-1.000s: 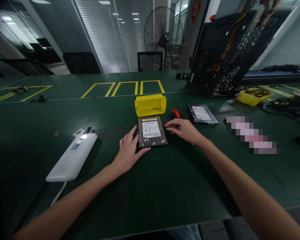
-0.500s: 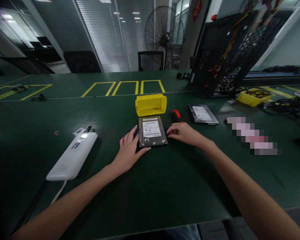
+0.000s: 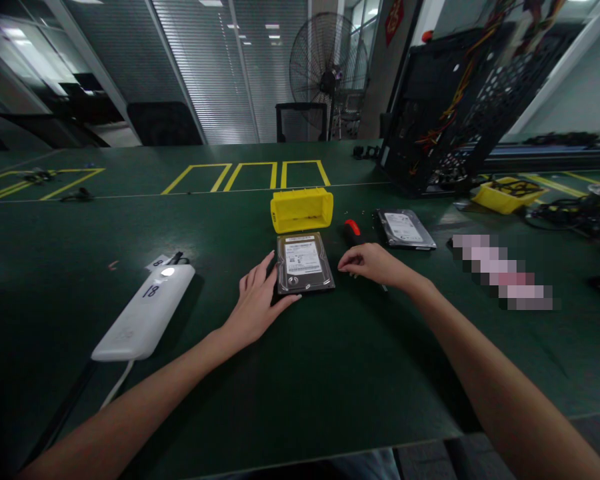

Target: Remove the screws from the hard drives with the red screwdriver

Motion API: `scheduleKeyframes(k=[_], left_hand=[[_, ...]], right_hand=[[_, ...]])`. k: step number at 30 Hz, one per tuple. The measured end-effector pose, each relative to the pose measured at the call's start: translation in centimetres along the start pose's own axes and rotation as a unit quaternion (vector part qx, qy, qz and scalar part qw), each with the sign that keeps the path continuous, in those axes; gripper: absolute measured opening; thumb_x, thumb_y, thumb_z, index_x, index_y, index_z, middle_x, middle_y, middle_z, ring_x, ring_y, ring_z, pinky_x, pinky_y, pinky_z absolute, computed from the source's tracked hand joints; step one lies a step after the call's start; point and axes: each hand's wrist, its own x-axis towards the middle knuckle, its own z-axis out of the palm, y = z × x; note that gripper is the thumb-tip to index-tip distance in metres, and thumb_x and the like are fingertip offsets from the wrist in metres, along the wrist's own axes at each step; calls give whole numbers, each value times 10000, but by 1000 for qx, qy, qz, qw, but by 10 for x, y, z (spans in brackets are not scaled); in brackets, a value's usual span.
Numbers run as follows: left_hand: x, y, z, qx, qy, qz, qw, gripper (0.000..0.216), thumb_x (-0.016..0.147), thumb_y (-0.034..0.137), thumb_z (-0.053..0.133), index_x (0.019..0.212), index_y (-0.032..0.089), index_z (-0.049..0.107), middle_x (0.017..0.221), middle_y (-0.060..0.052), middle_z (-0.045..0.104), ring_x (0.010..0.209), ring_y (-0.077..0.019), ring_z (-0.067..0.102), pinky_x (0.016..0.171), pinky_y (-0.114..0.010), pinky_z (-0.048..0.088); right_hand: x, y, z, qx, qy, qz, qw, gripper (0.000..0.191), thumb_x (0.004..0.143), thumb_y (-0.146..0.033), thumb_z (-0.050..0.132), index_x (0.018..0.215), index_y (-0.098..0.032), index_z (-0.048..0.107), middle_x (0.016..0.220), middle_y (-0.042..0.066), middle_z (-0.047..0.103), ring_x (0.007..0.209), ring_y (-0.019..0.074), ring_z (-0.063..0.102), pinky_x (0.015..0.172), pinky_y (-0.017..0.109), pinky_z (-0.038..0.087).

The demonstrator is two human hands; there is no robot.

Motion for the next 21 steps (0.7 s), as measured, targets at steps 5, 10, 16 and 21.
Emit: scheduleKeyframes(k=[5, 10, 16, 21], left_hand=[[0, 1, 0, -1, 2, 0, 1000, 659, 875, 508, 486, 1420, 200, 278, 1533, -117, 188, 1382, -315, 224, 1090, -522, 262], [1, 2, 0, 10, -1, -5, 1000, 653, 876, 497, 491, 1416, 189, 290, 1531, -121, 194, 1382, -311, 224, 1093, -516, 258], [0, 0, 1, 8, 1, 2, 1000, 659, 880, 506, 478, 1424, 194, 276, 1531, -119, 199, 1382, -318, 221, 1091, -520, 262], [0, -1, 2, 2, 6, 5, 1000, 657, 885, 518, 458, 1425, 194, 273, 1529, -118, 205, 1381, -320, 224, 1089, -528, 260]], right_hand=[[1, 5, -1, 48, -16, 39, 998, 322, 799, -372, 578, 1010, -140, 651, 860, 72, 685, 692, 142, 647, 662, 301, 538], [1, 6, -3, 60, -24, 47, 997, 353, 808, -401, 546, 991, -119, 655, 875, 87, 680, 713, 140, 646, 706, 312, 539], [-1, 6, -7, 66, -59, 44, 995, 369, 784, -415, 560, 982, -122, 665, 909, 89, 679, 747, 145, 646, 746, 323, 544], [-1, 11, -7, 88, -62, 31, 994, 319, 784, -383, 576, 964, -138, 671, 934, 92, 682, 777, 149, 646, 742, 318, 552]])
